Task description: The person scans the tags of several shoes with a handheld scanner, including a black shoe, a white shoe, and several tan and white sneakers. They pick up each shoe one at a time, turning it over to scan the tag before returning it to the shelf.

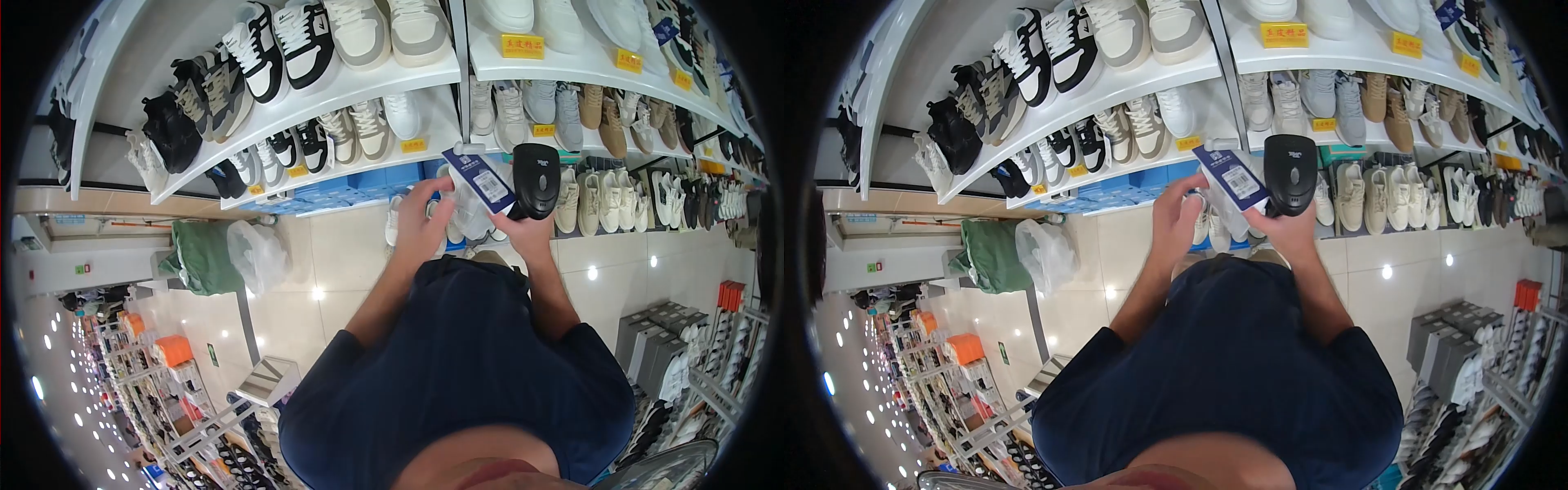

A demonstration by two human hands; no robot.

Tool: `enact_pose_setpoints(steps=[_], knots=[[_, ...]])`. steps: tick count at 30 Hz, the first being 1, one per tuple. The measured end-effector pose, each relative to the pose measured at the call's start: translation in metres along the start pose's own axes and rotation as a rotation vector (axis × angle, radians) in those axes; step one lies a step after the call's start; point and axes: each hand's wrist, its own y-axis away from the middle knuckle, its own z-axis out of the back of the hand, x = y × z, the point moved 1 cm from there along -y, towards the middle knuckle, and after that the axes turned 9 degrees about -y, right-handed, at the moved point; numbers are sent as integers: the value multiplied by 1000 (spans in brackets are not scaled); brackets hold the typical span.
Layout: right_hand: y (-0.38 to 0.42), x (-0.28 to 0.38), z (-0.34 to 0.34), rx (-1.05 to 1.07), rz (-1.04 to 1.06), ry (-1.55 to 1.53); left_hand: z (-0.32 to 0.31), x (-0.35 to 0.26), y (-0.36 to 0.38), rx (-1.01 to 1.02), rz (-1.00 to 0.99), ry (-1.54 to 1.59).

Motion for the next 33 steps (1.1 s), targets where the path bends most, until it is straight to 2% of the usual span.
enact_pose_setpoints(steps=[1, 3, 4, 6, 8, 9, 13, 15, 16, 18, 19, 21, 22, 25, 28, 29, 30, 31, 32, 33], knots=[[3, -6, 1, -11, -29, -20, -1, -4, -6, -3, 2, -1], [6, -9, 5, 5, -75, 40, -3, -13, -18, 69, 312, 203], [7, -12, 7, 16, -118, 101, -2, -13, -23, 67, 312, 203], [9, -20, 8, 6, -100, 41, -2, -10, -30, 138, 490, 220], [11, -16, 9, 64, -115, 177, -9, 2, -34, 191, 498, 295], [11, -20, 11, 49, -148, 181, -12, 5, -35, 246, 502, 369], [2, -18, 12, 48, -167, 122, -9, 15, -34, 234, 455, 330], [-9, -6, 11, 27, 43, 374, -10, 24, -35, 194, 378, 259], [-10, -4, 15, 32, 44, 374, -10, 27, -35, 189, 377, 259], [-8, -1, 28, 159, -115, 397, -6, 32, -33, 76, 390, 154], [-6, 5, 32, 165, -117, 397, -2, 31, -34, 70, 393, 154], [-5, 19, 33, 356, -334, 343, 8, 27, -35, 28, 346, -88], [-5, 25, 30, 359, -337, 342, 11, 30, -34, 25, 350, -88], [-6, 29, 20, 613, -423, 439, 15, 38, -34, -4, 301, -145], [-6, 24, 12, 521, -360, 415, 17, 47, -32, -57, 311, -124], [-6, 20, 14, 426, -361, 445, 17, 54, -30, -61, 339, -53], [-7, 15, 15, 429, -360, 446, 18, 52, -30, -64, 367, 19], [-8, 10, 18, 305, -333, 391, 17, 50, -29, -66, 367, 19], [-9, 3, 21, 181, -304, 334, 16, 47, -28, -96, 424, 147], [-11, -6, 24, 152, -381, 287, 16, 43, -27, -126, 479, 276]])
